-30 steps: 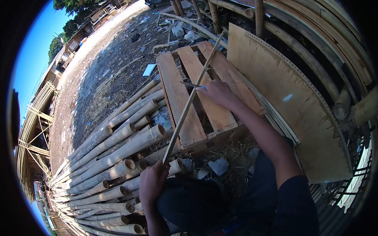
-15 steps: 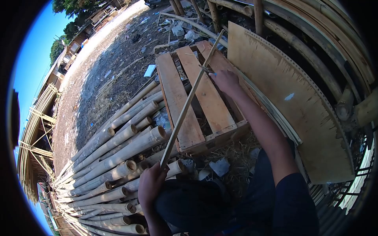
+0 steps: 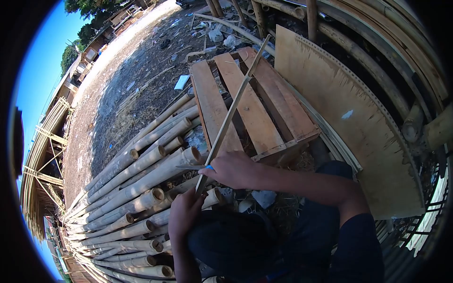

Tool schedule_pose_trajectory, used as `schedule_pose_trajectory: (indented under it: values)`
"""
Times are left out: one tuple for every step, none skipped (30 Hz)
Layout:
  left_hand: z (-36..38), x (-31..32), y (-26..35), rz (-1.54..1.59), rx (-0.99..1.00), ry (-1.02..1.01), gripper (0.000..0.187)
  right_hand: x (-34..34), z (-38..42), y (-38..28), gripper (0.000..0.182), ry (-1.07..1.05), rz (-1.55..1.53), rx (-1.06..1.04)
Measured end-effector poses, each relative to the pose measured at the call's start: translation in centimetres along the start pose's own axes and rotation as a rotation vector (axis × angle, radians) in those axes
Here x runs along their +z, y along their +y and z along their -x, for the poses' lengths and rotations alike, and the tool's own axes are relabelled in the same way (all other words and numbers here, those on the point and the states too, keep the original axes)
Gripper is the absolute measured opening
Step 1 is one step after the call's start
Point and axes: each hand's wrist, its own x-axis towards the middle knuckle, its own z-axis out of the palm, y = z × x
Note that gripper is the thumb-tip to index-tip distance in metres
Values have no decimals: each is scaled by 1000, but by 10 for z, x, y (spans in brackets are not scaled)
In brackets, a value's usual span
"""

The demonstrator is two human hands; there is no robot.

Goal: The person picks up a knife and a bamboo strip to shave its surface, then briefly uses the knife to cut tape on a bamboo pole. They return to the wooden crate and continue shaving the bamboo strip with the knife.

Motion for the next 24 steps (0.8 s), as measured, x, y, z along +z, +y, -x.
schedule_pose_trajectory:
  values:
    - [1, 1, -3, 1, -3, 0, 23, 5, 3, -5, 65, 22, 9, -45]
    - [0, 4, -6, -49, 40, 11, 22, 6, 3, -6, 65, 20, 9, -47]
    - [0, 5, -9, -97, 82, 21, 22, 7, 4, -6, 65, 15, 19, -43]
    - [0, 6, -10, -95, 81, 22, 22, 8, 5, -5, 64, 9, 31, -40]
    - [-1, 7, -11, -112, 85, 28, 21, 8, 4, -1, 64, 7, 31, -43]
    - [-1, 7, -12, -129, 86, 33, 21, 8, 0, 7, 63, 30, 6, -76]
    - [-3, 7, -13, -128, 80, 35, 21, 9, -3, 12, 62, 52, -18, -110]
    - [-6, 6, -13, -126, 74, 36, 21, 11, -5, 13, 62, 47, -17, -113]
    - [-9, 6, -13, -123, 70, 37, 21, 13, -8, 13, 61, 89, 67, -98]
    - [-10, 7, -14, -119, 67, 40, 21, 14, -9, 13, 60, 130, 150, -81]
    - [-10, 7, -15, -124, 75, 52, 21, 15, -9, 12, 60, 127, 151, -83]
    - [-11, 7, -16, -130, 84, 65, 22, 16, -9, 11, 60, 151, 165, -74]
    - [-11, 7, -16, -130, 82, 65, 22, 17, -9, 10, 59, 174, 178, -65]
    - [-12, 8, -17, -125, 97, 81, 22, 18, -9, 10, 59, 173, 176, -65]
    - [-12, 8, -18, -120, 112, 98, 22, 18, -10, 11, 59, 182, 184, -59]
    - [-12, 9, -19, -121, 112, 99, 22, 18, -12, 12, 59, 192, 192, -54]
    - [-13, 9, -19, -148, 116, 114, 21, 19, -15, 18, 59, 195, 192, -56]
    - [-14, 9, -18, -174, 121, 130, 21, 19, -20, 30, 60, 274, 297, 10]
    - [-9, 9, -18, -175, 121, 131, 21, 17, -23, 44, 62, 352, 399, 79]
    - [-2, 9, -17, -181, 120, 126, 20, -6, -31, 70, 62, 346, 398, 245]
    - [3, 9, -17, -186, 121, 125, 20, -35, -36, 102, 63, 341, 398, 409]
    - [7, 7, -17, -191, 129, 132, 20, -58, -29, 132, 63, 386, 297, 445]
    - [10, 6, -17, -168, 88, 163, 22, -73, -22, 151, 64, 426, 197, 477]
    - [11, 7, -16, -136, 39, 195, 24, -77, -21, 148, 64, 425, 206, 471]
